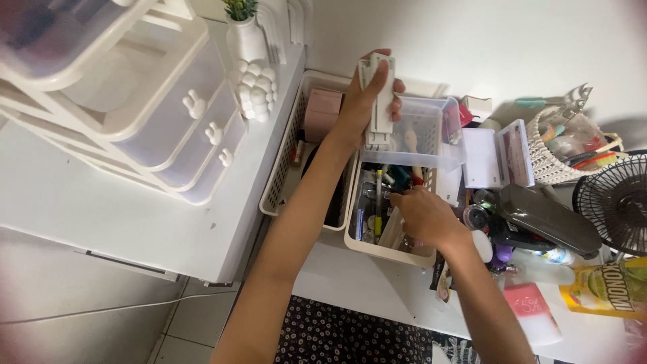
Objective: The person organizes small items from a white basket into a clear plastic container with dividers. They place white rectangular objects, a black hairbrush, a blue item, and a small black box into the container, then move the container to a drawer unit. They also handle a small plastic bag containing gold-colored items.
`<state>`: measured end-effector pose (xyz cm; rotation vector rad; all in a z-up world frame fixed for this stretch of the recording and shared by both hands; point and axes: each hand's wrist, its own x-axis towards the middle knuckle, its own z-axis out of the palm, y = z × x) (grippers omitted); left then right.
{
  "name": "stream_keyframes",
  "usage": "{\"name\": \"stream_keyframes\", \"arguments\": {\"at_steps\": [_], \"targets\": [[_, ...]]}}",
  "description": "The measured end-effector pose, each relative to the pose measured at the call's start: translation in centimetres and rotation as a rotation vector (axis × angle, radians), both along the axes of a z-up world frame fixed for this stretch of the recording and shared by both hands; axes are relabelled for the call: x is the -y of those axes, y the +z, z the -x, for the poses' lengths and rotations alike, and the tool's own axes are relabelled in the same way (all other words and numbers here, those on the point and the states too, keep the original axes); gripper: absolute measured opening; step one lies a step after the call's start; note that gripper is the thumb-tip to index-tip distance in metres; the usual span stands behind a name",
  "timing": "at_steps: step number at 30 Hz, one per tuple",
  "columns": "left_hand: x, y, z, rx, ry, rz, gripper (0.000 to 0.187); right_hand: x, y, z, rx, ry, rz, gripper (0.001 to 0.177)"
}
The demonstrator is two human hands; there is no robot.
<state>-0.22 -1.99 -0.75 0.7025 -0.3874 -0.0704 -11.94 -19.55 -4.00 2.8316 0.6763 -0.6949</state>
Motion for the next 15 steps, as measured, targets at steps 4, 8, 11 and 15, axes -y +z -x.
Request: {"name": "stream_keyframes", "arguments": {"at_steps": [4, 8, 11, 15], "targets": [[-0.2, 0.9, 1.1, -0.053, 0.014, -0.029, 0.054, -0.9, 1.6, 0.7, -0.054, -0.036, 0.097, 0.042], [-0.5, 1.2, 1.3, -0.082, 0.001, -0.01, 0.052, -1.5, 3.8, 1.2, -0.189, -0.078, -0.033, 0.044], [-0.2, -0.2, -0.1, -0.052, 0.005, 0.004, 0.046, -1.1, 5.9, 1.8, -0.252, -0.181, -0.302, 0.031], [0.2, 0.0, 0.5, -0.029, 0.05, -0.013, 0.045, 2.6, 9.2, 1.6, -0.09, -0.185, -0.771, 0.021]]}}
